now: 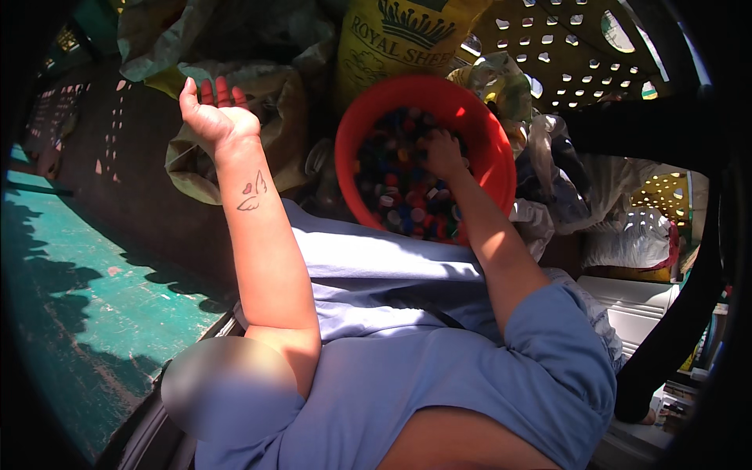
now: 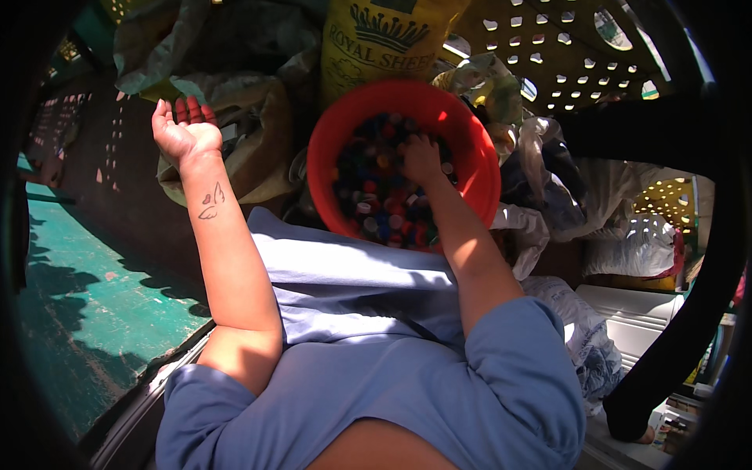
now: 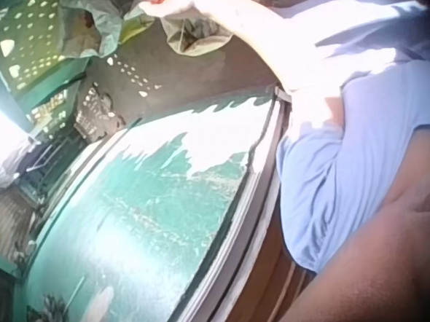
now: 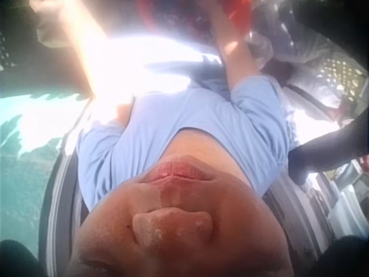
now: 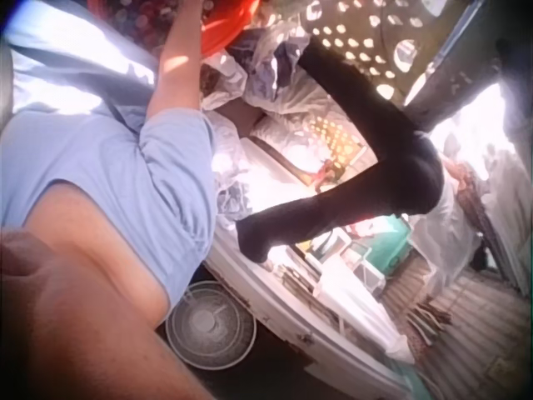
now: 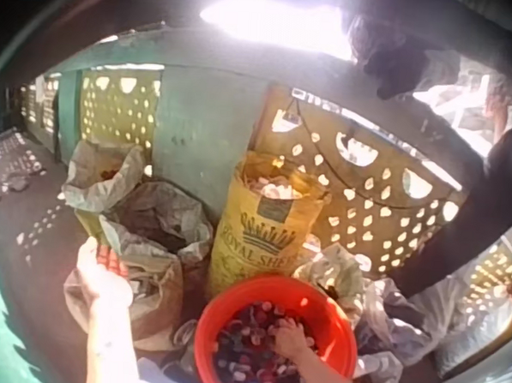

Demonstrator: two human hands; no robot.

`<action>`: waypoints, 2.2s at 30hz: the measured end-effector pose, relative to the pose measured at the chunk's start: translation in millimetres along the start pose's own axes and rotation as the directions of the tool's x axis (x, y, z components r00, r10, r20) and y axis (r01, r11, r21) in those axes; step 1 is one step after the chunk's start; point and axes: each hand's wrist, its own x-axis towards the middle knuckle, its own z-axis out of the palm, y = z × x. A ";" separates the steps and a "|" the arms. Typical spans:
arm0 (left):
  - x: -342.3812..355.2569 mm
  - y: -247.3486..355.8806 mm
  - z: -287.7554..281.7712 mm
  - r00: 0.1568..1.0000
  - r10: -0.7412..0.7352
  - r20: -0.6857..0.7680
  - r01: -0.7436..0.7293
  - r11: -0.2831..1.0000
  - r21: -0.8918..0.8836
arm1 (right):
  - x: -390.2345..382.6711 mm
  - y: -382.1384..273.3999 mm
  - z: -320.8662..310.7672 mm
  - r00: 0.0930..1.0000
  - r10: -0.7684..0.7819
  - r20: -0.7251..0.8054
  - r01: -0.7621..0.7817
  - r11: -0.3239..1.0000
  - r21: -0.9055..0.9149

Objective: The person sits on the floor and sorts colorful plastic bottle caps from a red basin, picking them up one by one and placing them into a plastic bag. Another person is visible in the background handling a white sack.

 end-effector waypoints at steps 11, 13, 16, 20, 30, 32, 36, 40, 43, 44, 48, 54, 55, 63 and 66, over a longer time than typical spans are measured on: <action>2.1 -12.3 1.1 0.996 -0.075 0.044 0.074 0.997 0.031 | -4.9 -0.9 -3.3 0.999 0.000 -0.051 0.004 0.997 0.073; 1.6 -12.1 2.4 0.995 -0.080 0.058 0.078 0.996 0.039 | -14.8 -7.1 -4.8 0.999 -0.053 -0.008 0.053 0.998 0.043; 2.0 -11.8 1.9 0.996 -0.082 0.047 0.080 0.996 0.047 | -25.9 -24.2 1.1 0.988 -0.137 0.072 0.139 0.990 -0.031; -1.4 -13.2 2.5 0.993 -0.102 0.055 0.098 0.993 0.069 | -27.0 -30.5 6.3 0.990 -0.106 0.091 0.102 0.994 0.049; 3.2 -9.4 -0.1 0.993 -0.099 0.063 0.095 0.994 0.063 | -22.1 -39.2 -2.4 0.976 -0.021 0.215 0.025 1.000 -0.015; 1.1 -9.0 0.3 0.994 -0.095 0.060 0.092 0.994 0.063 | -18.5 -36.1 19.2 0.991 -0.023 0.132 0.032 0.997 -0.064; 3.7 -4.8 -1.8 0.997 -0.073 0.036 0.072 0.997 0.038 | -20.0 -36.4 10.8 0.994 -0.011 0.112 0.011 1.000 0.004; 3.0 3.8 -2.4 0.998 -0.059 0.015 0.059 0.998 0.002 | -18.3 -32.2 8.6 0.995 -0.009 0.101 0.002 0.997 0.072; 7.3 6.7 -6.8 0.998 -0.063 0.016 0.064 0.998 -0.022 | -15.7 -34.3 -14.2 0.986 -0.064 0.154 0.046 0.992 0.120; 7.3 6.6 -7.1 0.997 -0.069 0.015 0.070 0.997 -0.031 | -14.5 -33.3 -21.4 0.986 -0.082 0.147 0.058 0.985 0.164; 6.8 6.1 -7.3 0.998 -0.061 0.025 0.062 0.997 -0.044 | 1.3 -68.6 -96.0 0.980 -0.198 0.029 0.145 0.802 0.580; 2.5 4.0 -1.8 0.998 -0.064 -0.009 0.064 0.997 -0.045 | 140.0 -141.3 -202.2 0.880 -0.247 -0.406 0.367 0.896 0.249; 3.5 4.5 -1.9 0.998 -0.065 -0.005 0.064 0.997 -0.037 | 167.3 -152.6 -215.7 0.873 -0.179 -0.453 0.305 0.926 0.222; 7.3 10.9 -5.5 0.998 -0.057 0.036 0.058 0.998 -0.028 | 153.8 -118.1 -183.1 0.805 -0.243 -0.542 0.415 0.883 0.220; 3.6 10.2 -2.9 0.996 -0.080 0.040 0.080 0.997 -0.004 | 99.9 -73.7 -108.7 0.942 -0.222 -0.252 0.288 0.921 0.264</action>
